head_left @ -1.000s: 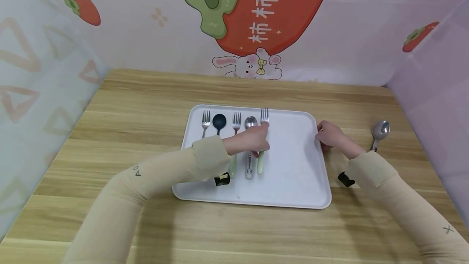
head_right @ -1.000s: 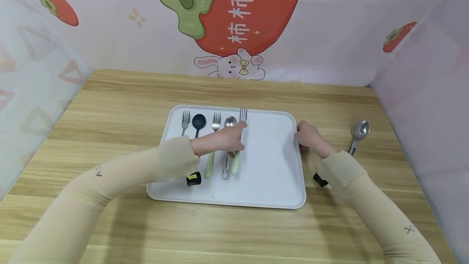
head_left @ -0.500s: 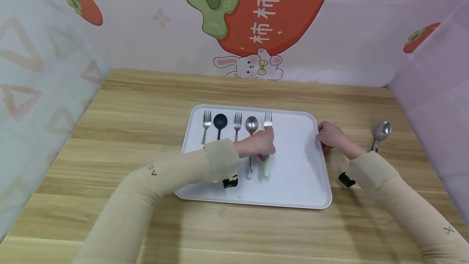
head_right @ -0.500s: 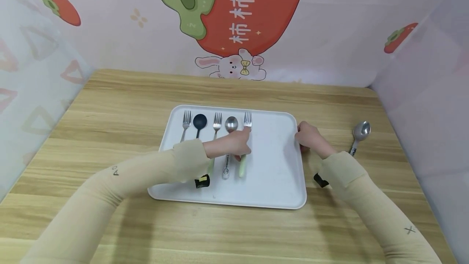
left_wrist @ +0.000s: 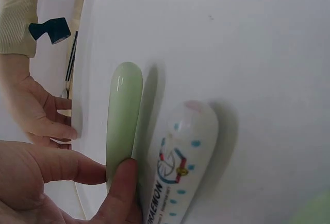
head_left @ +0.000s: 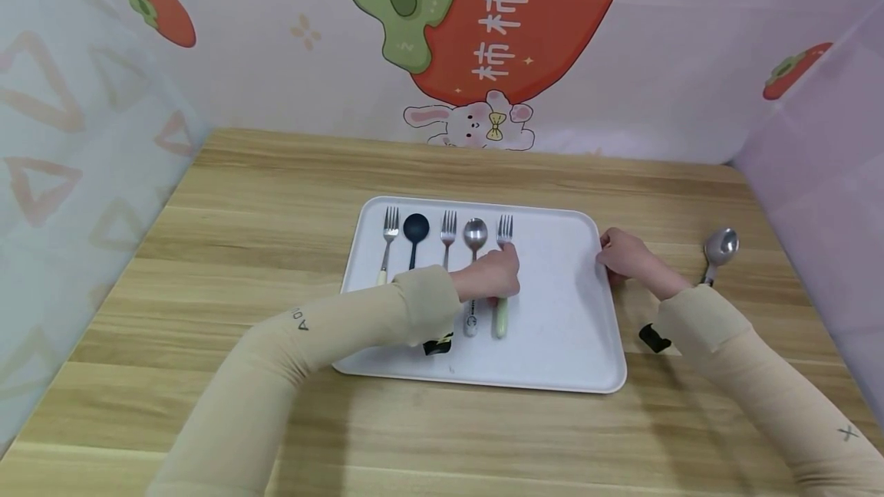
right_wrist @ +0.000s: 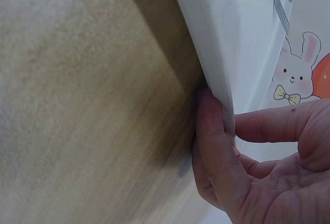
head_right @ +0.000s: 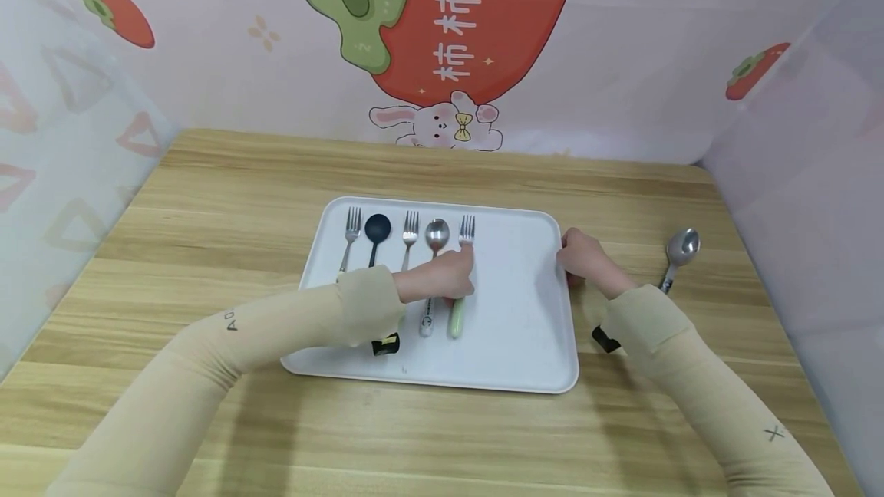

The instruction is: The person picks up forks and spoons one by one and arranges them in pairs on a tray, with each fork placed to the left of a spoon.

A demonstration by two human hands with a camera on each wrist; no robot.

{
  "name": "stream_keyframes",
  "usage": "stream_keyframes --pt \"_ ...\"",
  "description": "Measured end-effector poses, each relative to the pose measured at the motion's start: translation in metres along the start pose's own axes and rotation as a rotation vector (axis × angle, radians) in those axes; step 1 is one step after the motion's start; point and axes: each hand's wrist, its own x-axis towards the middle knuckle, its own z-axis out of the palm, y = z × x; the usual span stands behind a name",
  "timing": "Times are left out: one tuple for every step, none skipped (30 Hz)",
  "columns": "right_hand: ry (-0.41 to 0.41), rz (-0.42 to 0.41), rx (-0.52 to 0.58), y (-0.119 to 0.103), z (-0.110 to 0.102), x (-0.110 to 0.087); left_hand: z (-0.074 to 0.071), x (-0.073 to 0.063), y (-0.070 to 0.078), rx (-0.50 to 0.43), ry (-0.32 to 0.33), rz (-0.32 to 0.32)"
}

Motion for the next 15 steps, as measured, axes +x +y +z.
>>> stream_keyframes --pt "0.0 0.0 -0.001 0.0 0.0001 0.0001 0.0002 -0.0002 0.0003 0.004 0.001 0.0" --pt "0.0 -0.001 0.0 0.0 0.0001 0.0001 0.0003 -0.0005 0.0006 0.006 0.004 0.0" --pt "0.0 -0.003 0.0 0.0 0.0001 0.0001 0.0004 -0.0011 0.0008 0.008 0.007 0.004" --pt "0.0 -0.005 0.0 0.0002 0.0002 -0.0001 0.0005 -0.0015 0.0011 0.01 0.009 0.006" --pt "0.001 -0.006 -0.001 0.0004 0.0001 -0.0001 0.0007 -0.002 0.0014 0.008 0.01 0.006" --pt "0.001 -0.008 -0.001 0.0007 0.0001 0.0 0.001 -0.0024 0.0017 0.007 0.011 0.008" --pt "0.0 -0.01 -0.002 0.0008 0.0 0.0001 0.0013 -0.0025 0.002 0.005 0.013 0.007" --pt "-0.001 -0.011 -0.003 0.0009 -0.0001 0.0 0.0016 -0.0024 0.0022 0.004 0.015 0.005" --pt "-0.002 -0.011 -0.005 0.0009 -0.0002 0.0 0.002 -0.0022 0.0026 0.002 0.017 0.0" --pt "-0.003 -0.009 -0.007 0.0006 -0.0003 -0.0001 0.0024 -0.0019 0.0029 -0.001 0.017 -0.006" --pt "-0.005 -0.007 -0.007 0.0005 -0.0004 -0.0001 0.0027 -0.0017 0.0032 -0.002 0.018 -0.011" --pt "-0.007 -0.006 -0.009 0.0004 -0.0005 0.0 0.0029 -0.0015 0.0036 0.0 0.02 -0.015" --pt "-0.007 -0.006 -0.008 0.0005 -0.0005 0.0 0.0028 -0.0014 0.0039 0.004 0.02 -0.018" --pt "-0.006 -0.005 -0.007 0.0006 -0.0005 0.0 0.0025 -0.0017 0.0042 0.007 0.021 -0.018" --pt "-0.005 -0.008 -0.007 0.0007 -0.0005 -0.0002 0.002 -0.0023 0.0044 0.009 0.02 -0.016"
